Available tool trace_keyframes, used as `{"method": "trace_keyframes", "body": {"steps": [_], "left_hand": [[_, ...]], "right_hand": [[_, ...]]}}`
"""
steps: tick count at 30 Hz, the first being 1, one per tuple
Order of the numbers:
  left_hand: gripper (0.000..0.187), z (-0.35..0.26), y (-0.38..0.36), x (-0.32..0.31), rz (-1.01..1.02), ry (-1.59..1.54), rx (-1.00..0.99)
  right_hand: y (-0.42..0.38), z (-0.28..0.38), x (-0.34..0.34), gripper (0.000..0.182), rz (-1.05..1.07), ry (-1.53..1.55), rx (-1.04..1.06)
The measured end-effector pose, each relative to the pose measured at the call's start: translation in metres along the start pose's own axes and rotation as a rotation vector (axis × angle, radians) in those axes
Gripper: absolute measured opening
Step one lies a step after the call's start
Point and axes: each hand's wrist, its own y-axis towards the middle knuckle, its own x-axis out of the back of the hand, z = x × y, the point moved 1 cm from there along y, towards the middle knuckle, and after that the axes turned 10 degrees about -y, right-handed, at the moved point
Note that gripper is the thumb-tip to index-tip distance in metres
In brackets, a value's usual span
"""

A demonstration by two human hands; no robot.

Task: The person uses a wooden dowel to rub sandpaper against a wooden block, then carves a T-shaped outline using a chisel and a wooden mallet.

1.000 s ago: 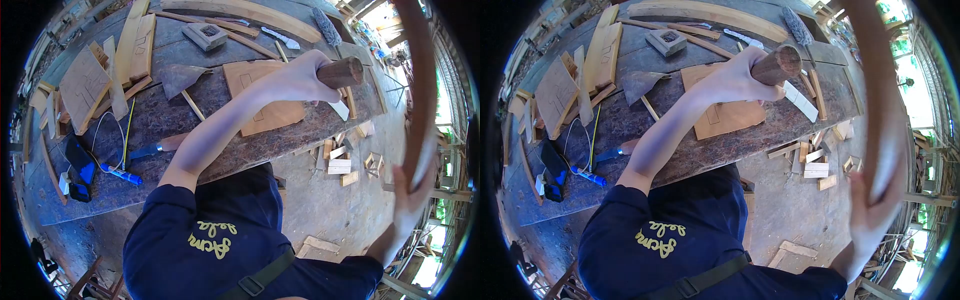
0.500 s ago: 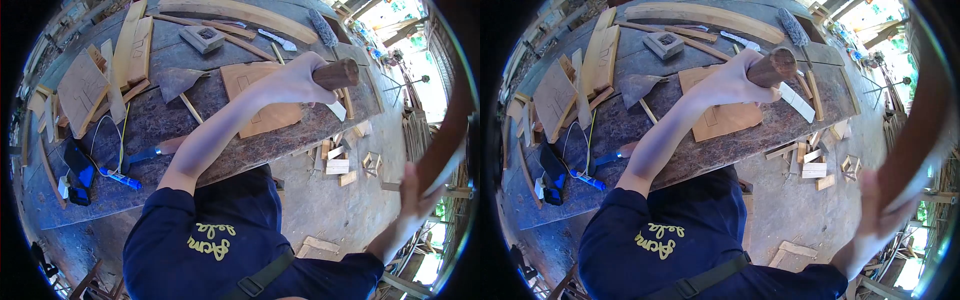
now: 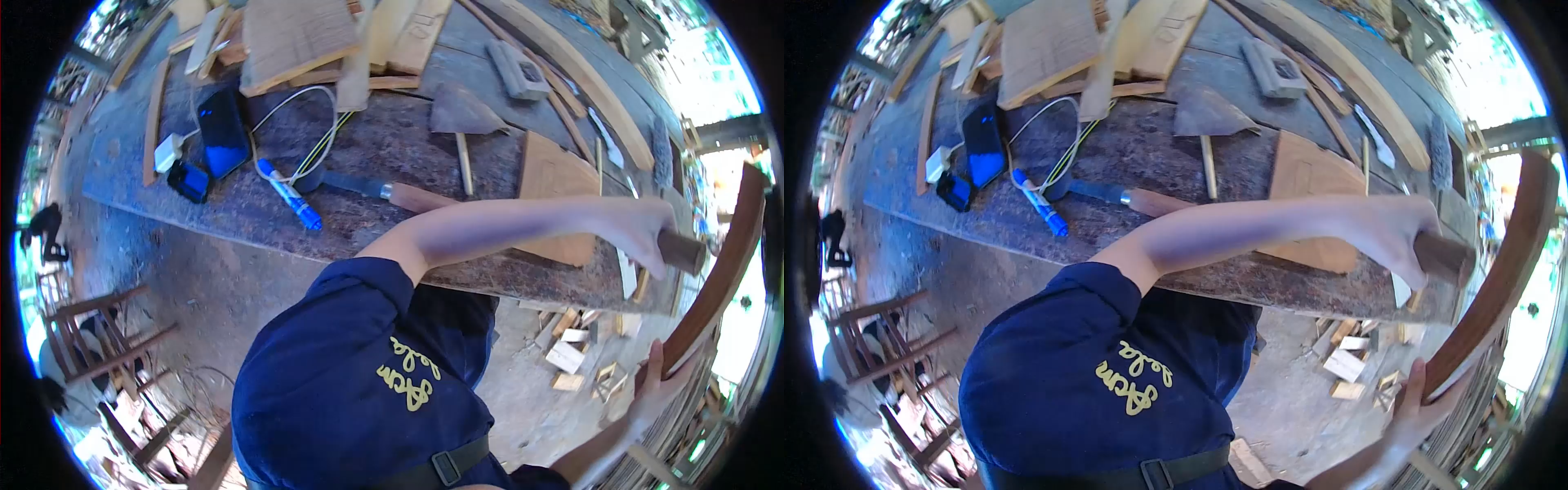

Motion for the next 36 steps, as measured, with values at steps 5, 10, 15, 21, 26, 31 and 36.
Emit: {"method": "trace_keyframes", "body": {"steps": [5, 10, 15, 21, 26, 31, 36], "left_hand": [[0.026, -0.005, -0.004, -0.001, -0.053, -0.083, -0.038], [0.031, 0.015, 0.009, -0.007, -0.033, 0.063, -0.078], [0.028, 0.009, 0.005, 0.0, -0.015, 0.05, -0.053], [0.026, 0.019, 0.001, 0.005, -0.014, -0.063, -0.123], [0.042, -0.001, -0.031, 0.0, -0.261, 0.587, -0.191], [0.036, -0.074, -0.134, 0.023, -0.378, 1.045, -0.167], [0.04, -0.129, -0.309, 0.065, -1.308, 1.635, 0.2]], "right_hand": [[0.061, -0.062, -0.084, 0.077, 0.024, -0.025, -0.1], [0.101, -0.116, -0.151, 0.078, -0.114, -0.114, 0.33], [0.102, -0.087, -0.164, 0.067, 0.033, -0.468, 0.19], [0.087, 0.028, -0.127, 0.078, -0.245, 0.956, 0.499], [0.058, 0.108, -0.123, 0.057, -0.427, 0.742, 0.624], [0.059, 0.128, -0.131, 0.023, -0.248, 1.097, 0.844], [0.075, 0.12, -0.136, 0.025, -0.322, 1.196, 0.749]]}}
